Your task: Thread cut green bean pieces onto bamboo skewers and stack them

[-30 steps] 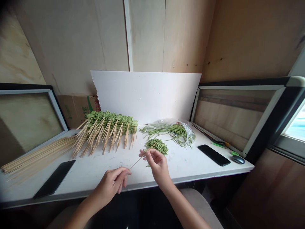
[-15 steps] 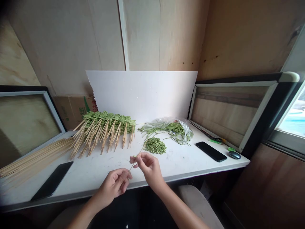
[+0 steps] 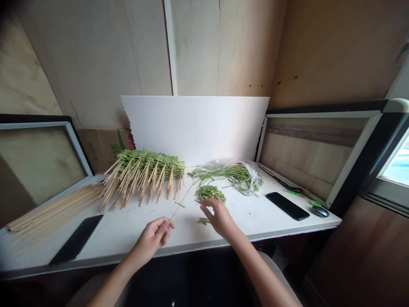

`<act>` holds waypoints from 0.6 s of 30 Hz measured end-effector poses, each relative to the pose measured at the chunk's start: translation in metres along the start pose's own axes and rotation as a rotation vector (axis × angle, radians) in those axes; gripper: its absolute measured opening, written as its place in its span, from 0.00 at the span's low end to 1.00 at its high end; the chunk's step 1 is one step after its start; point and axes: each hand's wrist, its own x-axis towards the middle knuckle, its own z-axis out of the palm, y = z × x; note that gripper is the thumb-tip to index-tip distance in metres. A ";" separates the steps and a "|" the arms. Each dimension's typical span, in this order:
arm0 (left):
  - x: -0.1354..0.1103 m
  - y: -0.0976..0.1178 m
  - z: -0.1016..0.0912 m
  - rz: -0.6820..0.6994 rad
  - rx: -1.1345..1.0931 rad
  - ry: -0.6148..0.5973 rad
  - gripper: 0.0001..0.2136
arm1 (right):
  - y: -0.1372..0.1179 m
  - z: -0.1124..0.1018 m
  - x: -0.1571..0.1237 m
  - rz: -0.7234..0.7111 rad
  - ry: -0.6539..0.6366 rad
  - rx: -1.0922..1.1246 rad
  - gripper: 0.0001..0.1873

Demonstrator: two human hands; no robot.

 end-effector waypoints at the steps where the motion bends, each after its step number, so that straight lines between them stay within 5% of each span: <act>1: 0.001 -0.001 -0.002 0.009 0.021 0.010 0.24 | 0.010 -0.002 0.000 -0.020 -0.034 -0.117 0.16; 5: 0.003 -0.004 -0.006 0.010 0.054 0.013 0.25 | 0.032 0.002 -0.004 -0.002 -0.176 -0.306 0.12; 11: 0.002 -0.006 -0.004 0.010 0.042 -0.008 0.24 | 0.031 0.013 -0.005 0.076 -0.135 -0.340 0.09; 18: 0.002 -0.004 -0.004 -0.008 0.040 -0.017 0.25 | 0.029 0.005 0.002 0.140 0.042 0.089 0.16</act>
